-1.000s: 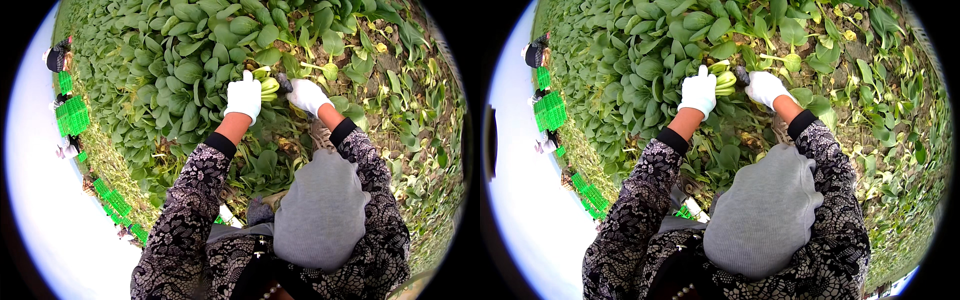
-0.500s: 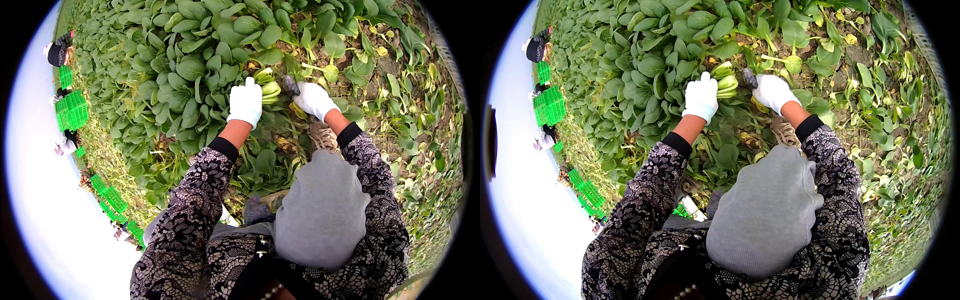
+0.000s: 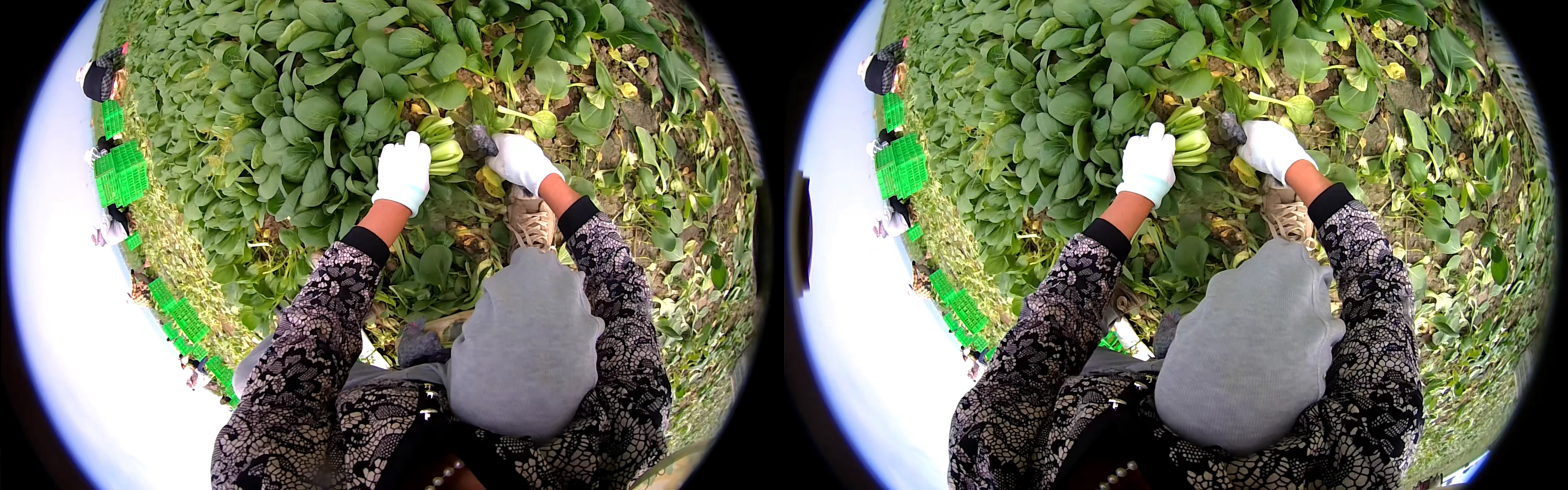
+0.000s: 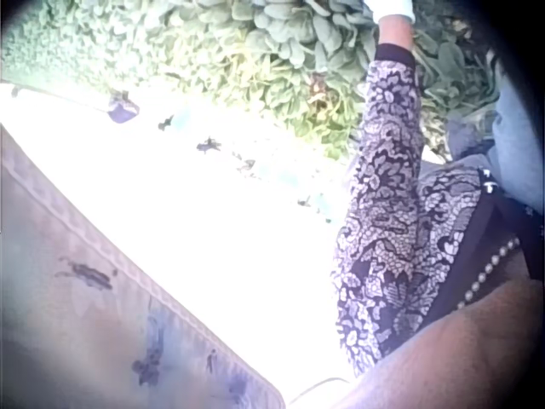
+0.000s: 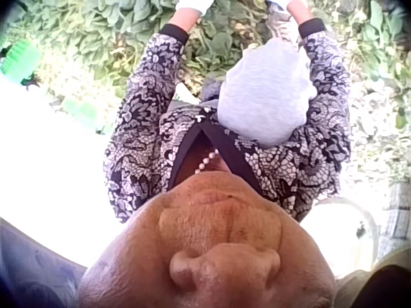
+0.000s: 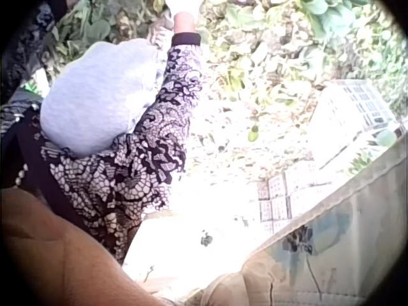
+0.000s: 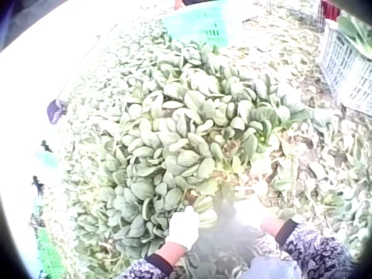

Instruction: The person harvests leafy green vegetables in a field using shears, cutting the stems and placing the harvested greens into a green plastic crate. The person repeatedly moves between plants, cuts, and deposits the produce into the crate.

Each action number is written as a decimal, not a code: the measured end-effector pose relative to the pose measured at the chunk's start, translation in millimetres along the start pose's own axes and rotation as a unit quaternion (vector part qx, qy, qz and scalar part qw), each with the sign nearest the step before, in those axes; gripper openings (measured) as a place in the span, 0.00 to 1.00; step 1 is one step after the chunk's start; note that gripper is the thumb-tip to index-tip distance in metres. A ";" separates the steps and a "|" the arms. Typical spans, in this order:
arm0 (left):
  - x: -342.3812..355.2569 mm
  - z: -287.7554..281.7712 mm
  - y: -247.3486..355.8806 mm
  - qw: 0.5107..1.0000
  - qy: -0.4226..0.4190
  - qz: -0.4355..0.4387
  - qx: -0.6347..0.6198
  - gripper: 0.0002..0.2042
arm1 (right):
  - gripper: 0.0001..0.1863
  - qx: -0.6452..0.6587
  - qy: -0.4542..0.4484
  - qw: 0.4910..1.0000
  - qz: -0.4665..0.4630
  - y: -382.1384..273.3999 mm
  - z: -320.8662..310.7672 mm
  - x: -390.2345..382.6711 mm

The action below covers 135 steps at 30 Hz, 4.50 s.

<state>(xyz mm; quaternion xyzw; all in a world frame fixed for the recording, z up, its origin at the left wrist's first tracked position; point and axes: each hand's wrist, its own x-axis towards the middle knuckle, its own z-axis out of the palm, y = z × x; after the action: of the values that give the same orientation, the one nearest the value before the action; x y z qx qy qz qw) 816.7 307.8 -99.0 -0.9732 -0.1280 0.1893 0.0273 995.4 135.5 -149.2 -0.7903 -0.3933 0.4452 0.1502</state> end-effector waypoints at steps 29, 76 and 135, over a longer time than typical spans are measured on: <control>-258.7 -170.6 8.8 0.340 0.161 -0.052 -0.925 0.22 | 0.16 0.274 0.028 0.917 -0.288 -282.7 -123.2 -216.5; -359.5 -43.3 -57.1 0.341 0.453 -0.146 -0.810 0.34 | 0.25 0.206 -0.080 0.903 -0.367 -422.0 90.8 -153.2; -122.5 -153.3 21.8 0.992 0.104 0.020 -0.069 0.20 | 0.23 -0.006 0.133 0.974 -0.182 -112.4 40.2 -35.1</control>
<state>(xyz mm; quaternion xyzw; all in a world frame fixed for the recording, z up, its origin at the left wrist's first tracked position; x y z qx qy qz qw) 769.7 254.2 85.2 -0.9895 -0.1173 0.0787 -0.0307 897.2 177.0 -85.0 -0.7585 -0.5096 0.2987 0.2751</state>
